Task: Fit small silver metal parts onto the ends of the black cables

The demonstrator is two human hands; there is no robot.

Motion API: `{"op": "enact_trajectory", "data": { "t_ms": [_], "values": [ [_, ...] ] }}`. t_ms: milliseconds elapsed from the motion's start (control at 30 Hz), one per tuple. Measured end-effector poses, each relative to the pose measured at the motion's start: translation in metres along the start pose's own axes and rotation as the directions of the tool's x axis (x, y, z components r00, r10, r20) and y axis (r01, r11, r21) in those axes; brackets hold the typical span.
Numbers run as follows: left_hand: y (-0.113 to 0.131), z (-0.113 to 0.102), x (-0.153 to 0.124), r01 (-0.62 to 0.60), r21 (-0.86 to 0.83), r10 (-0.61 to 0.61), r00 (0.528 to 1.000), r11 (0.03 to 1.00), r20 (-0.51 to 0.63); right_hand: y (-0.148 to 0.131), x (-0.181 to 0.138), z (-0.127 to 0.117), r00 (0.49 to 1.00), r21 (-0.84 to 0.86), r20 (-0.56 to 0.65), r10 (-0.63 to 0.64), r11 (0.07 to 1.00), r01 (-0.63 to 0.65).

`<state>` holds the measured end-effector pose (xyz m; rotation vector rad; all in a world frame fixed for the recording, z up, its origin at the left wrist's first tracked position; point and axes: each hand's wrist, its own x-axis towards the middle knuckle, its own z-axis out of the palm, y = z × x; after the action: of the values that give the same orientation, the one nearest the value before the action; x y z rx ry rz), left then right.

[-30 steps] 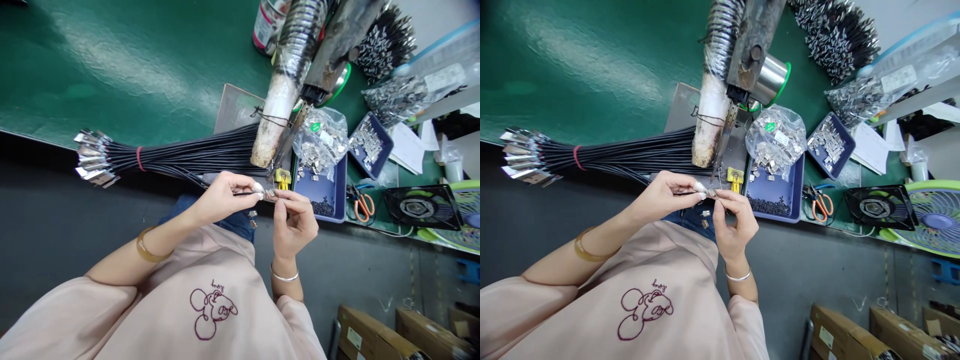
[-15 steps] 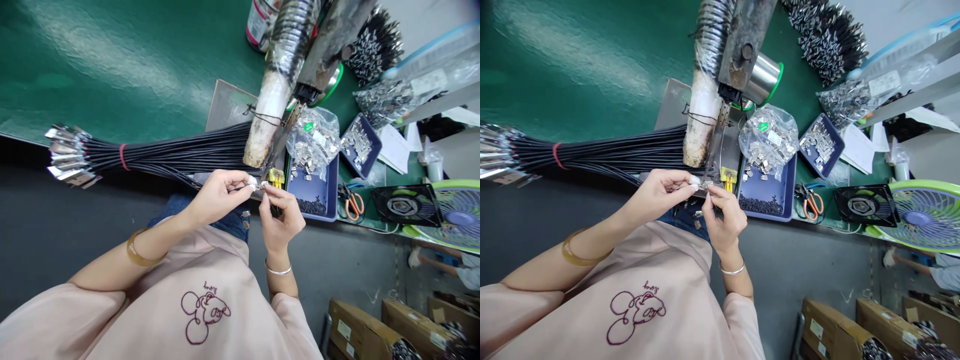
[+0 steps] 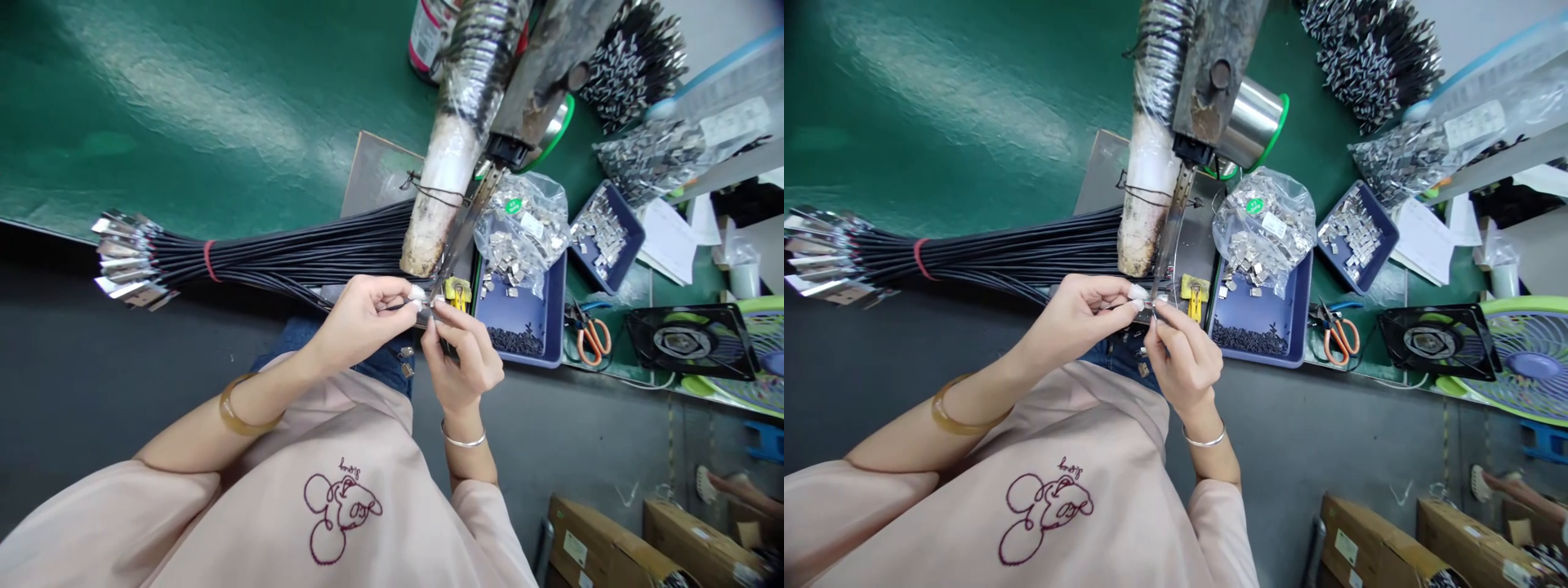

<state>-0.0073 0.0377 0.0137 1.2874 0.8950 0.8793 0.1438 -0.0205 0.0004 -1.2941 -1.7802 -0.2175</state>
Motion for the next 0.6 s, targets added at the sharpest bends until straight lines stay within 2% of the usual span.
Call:
{"op": "enact_trajectory", "data": {
  "t_ms": [200, 300, 400, 500, 533, 600],
  "values": [
    [0.001, 0.0, -0.001, 0.019, 0.029, -0.02, 1.0, 0.999, 0.024, 0.001, -0.006, -0.003, 0.999, -0.037, 0.021, -0.036, 0.999, 0.037],
    [0.003, 0.0, -0.002, 0.001, 0.042, -0.002, 0.999, 0.999, 0.034, -0.001, -0.003, -0.006, 1.0, -0.039, 0.002, -0.004, 0.999, 0.004],
    [0.005, 0.0, -0.005, -0.018, 0.077, 0.014, 0.999, 0.997, 0.047, -0.004, 0.002, -0.009, 0.983, 0.068, 0.019, 0.185, 0.98, -0.186],
    [0.005, -0.001, -0.007, -0.028, 0.098, 0.025, 0.999, 0.995, 0.028, -0.006, 0.007, -0.011, 0.894, 0.248, 0.174, 0.412, 0.86, -0.445],
    [0.005, -0.001, -0.008, -0.027, 0.095, 0.025, 0.999, 0.995, 0.021, -0.006, 0.008, -0.012, 0.873, 0.273, 0.211, 0.44, 0.831, -0.485],
    [0.004, -0.001, -0.008, -0.019, 0.078, 0.018, 1.0, 0.997, 0.014, -0.006, 0.009, -0.012, 0.879, 0.26, 0.224, 0.42, 0.844, -0.47]
  ]
}}
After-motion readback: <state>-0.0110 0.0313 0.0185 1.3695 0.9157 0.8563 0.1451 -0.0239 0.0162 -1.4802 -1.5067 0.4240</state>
